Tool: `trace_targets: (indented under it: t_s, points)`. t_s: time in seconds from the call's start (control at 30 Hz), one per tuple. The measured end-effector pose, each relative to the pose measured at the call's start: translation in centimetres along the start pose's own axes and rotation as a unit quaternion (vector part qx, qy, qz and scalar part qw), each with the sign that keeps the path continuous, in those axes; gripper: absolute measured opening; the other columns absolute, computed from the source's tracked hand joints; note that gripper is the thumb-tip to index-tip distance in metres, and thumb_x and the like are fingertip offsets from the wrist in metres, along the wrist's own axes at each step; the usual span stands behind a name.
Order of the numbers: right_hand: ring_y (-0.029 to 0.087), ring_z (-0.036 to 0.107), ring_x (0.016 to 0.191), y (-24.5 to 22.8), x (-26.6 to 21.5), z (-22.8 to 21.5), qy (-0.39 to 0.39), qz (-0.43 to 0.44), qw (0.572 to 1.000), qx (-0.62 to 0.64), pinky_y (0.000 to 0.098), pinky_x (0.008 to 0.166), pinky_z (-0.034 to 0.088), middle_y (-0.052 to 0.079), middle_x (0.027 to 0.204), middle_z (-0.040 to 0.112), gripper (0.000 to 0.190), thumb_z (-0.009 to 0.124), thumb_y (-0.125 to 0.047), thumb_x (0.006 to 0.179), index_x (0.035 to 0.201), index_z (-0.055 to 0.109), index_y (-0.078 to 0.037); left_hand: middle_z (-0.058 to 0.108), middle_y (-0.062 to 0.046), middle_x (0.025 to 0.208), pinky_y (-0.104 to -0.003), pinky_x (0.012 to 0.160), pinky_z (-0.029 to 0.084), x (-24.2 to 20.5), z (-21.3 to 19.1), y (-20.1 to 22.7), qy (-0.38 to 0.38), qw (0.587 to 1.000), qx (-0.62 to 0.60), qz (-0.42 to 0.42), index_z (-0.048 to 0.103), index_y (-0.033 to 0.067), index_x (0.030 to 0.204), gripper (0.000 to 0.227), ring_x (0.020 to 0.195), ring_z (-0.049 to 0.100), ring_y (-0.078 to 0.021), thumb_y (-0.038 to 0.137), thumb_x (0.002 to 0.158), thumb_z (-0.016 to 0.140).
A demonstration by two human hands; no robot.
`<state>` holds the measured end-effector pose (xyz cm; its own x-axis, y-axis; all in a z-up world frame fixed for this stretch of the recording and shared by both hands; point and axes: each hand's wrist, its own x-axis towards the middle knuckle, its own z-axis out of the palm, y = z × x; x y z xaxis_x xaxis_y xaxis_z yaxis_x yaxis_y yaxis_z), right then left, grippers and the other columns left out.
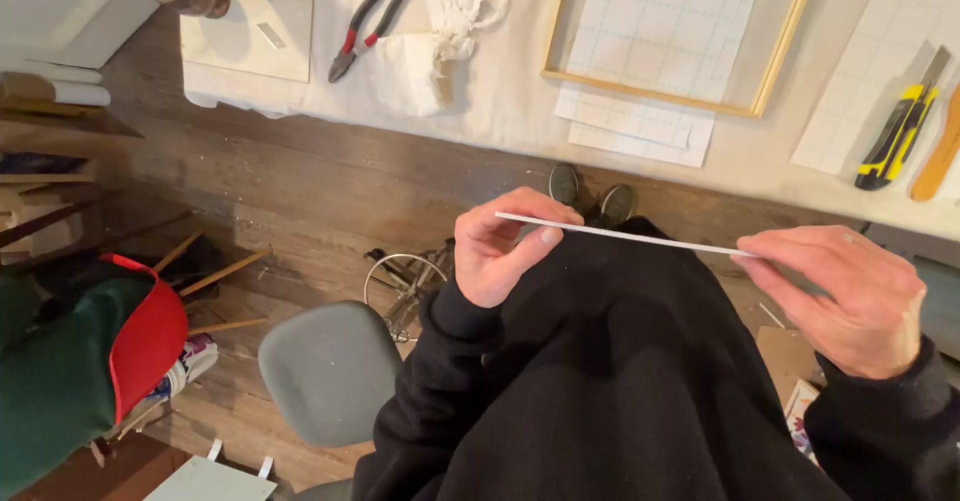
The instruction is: The person holds a long white plastic strip, measures it against a picture frame on the table, and cuts small pieces off the strip with a utility knife, trimming the ends and cutting short segments while standing at the worktable.
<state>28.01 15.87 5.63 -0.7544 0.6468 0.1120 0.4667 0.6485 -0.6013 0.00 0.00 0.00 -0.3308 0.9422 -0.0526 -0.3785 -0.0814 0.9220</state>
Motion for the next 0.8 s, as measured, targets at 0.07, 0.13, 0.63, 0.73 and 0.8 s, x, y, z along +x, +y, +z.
trace_targets:
  t_s: [0.07,0.13,0.63,0.73,0.8]
  points:
    - [0.019,0.073,0.092,-0.8,0.3,0.1,0.002,-0.008,1.0,-0.01,0.027,0.08,0.058,0.007,0.105,0.075,0.022,0.083,-0.004,0.089,0.11,0.076,-0.005,0.073,-0.013,0.112,-0.032,0.101,0.054,0.3,-0.1,0.9,-0.015,1.0,-0.008,-0.004,0.071,-0.0025,0.113,0.016,0.108,0.069,-0.0189,-0.005,0.097,0.07]
    - [0.02,0.073,0.09,-1.5,0.7,0.3,0.009,-0.018,1.0,-0.022,0.0275,0.078,0.058,0.009,0.105,0.075,0.022,0.083,-0.003,0.087,0.108,0.076,-0.004,0.072,-0.011,0.112,-0.031,0.1,0.054,1.2,-0.2,1.6,-0.032,0.999,-0.015,-0.005,0.07,-0.0014,0.114,0.02,0.107,0.068,-0.0179,-0.003,0.094,0.073]
    - [0.018,0.074,0.087,-3.8,1.0,1.3,-0.001,0.006,1.0,0.018,0.026,0.076,0.058,0.008,0.102,0.075,0.021,0.083,-0.005,0.086,0.105,0.077,-0.004,0.068,-0.005,0.104,-0.029,0.091,0.055,1.4,-0.4,1.4,-0.041,0.998,-0.035,0.027,0.061,0.0087,0.099,0.025,0.099,0.067,-0.0138,0.002,0.087,0.083]
    - [0.018,0.074,0.087,-3.9,1.3,1.3,-0.008,0.001,1.0,0.013,0.0258,0.076,0.058,0.008,0.101,0.075,0.021,0.083,-0.007,0.086,0.105,0.077,-0.004,0.069,-0.005,0.107,-0.031,0.094,0.057,1.5,-0.7,1.5,-0.055,0.997,-0.062,0.002,0.065,0.0062,0.106,0.025,0.102,0.068,-0.0142,0.0,0.088,0.081]
    - [0.02,0.074,0.091,-3.9,1.6,1.3,-0.022,-0.003,1.0,0.015,0.0264,0.074,0.058,0.008,0.1,0.075,0.021,0.083,-0.008,0.085,0.104,0.076,-0.003,0.071,-0.013,0.11,-0.033,0.094,0.058,1.7,-1.1,1.7,-0.105,0.99,0.069,0.069,0.07,-0.0008,0.105,0.018,0.104,0.07,-0.0188,-0.006,0.09,0.078]
